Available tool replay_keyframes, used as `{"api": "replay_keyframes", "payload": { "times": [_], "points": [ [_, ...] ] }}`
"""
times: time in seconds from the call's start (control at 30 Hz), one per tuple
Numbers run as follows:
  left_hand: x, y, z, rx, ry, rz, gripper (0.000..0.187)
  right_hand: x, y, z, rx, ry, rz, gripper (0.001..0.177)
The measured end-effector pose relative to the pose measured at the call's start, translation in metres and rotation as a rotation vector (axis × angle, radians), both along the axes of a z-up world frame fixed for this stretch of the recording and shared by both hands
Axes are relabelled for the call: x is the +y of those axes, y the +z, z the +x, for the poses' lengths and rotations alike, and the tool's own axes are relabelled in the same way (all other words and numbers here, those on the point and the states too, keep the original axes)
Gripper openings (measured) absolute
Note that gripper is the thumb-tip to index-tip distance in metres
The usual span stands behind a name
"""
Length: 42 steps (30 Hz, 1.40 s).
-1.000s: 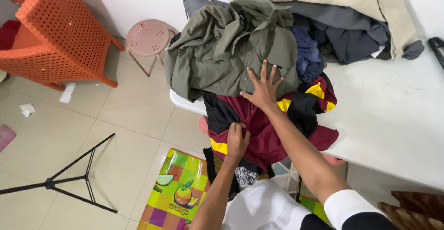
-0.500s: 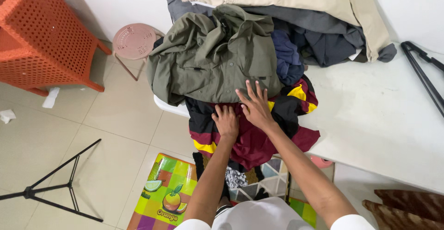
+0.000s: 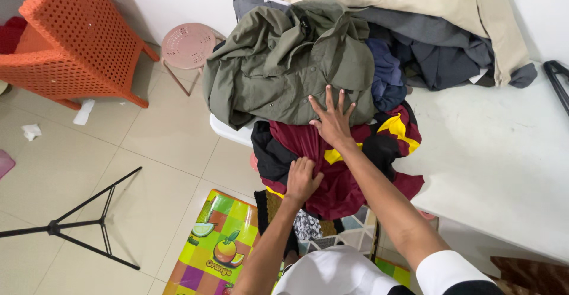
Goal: The person organizes a pile of clothes on a white table. They pick up a black long-sleeved shirt, smooth it out, and place it on a hanger. The person then hangs the shirt in a white wardrobe. They return to the table and pick up a maroon and yellow jacket, smooth it out, and place it on a hanger.
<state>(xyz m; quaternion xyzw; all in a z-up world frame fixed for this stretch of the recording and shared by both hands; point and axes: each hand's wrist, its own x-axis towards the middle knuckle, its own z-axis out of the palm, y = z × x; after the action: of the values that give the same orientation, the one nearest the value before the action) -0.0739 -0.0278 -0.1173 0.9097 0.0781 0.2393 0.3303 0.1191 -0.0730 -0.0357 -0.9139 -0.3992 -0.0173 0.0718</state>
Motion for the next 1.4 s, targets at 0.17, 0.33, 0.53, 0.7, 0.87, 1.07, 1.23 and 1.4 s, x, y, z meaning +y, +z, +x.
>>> {"api": "replay_keyframes", "payload": {
  "times": [0.17,0.33,0.53,0.7,0.87,1.07,1.23,1.4],
  "points": [
    [0.022,0.050,0.021,-0.036,0.145,0.039,0.041,-0.018,0.008,-0.007,0.038,0.106,0.132,0.082],
    [0.006,0.071,0.058,0.143,0.461,0.076,0.081,-0.059,0.011,-0.009,0.102,0.221,0.505,0.067],
    [-0.008,0.006,0.081,0.360,0.430,0.309,0.028,-0.075,-0.004,-0.025,0.022,0.196,0.219,0.055],
    [0.000,-0.013,0.066,0.254,0.271,0.267,0.023,-0.057,-0.009,-0.030,0.039,0.114,0.057,0.059],
    [-0.002,-0.013,0.031,0.056,0.132,0.102,0.023,-0.037,-0.007,-0.027,0.069,-0.088,-0.055,0.067],
    [0.000,0.009,-0.007,-0.066,0.019,-0.144,0.032,-0.019,0.000,-0.007,0.094,-0.175,-0.093,0.066],
    [-0.014,0.014,-0.036,-0.047,-0.006,-0.164,0.033,-0.016,0.017,0.001,0.210,-0.183,-0.135,0.065],
    [-0.032,0.030,-0.025,-0.059,0.062,-0.233,0.031,-0.036,0.025,0.001,0.333,-0.091,-0.080,0.063]
  ]
}}
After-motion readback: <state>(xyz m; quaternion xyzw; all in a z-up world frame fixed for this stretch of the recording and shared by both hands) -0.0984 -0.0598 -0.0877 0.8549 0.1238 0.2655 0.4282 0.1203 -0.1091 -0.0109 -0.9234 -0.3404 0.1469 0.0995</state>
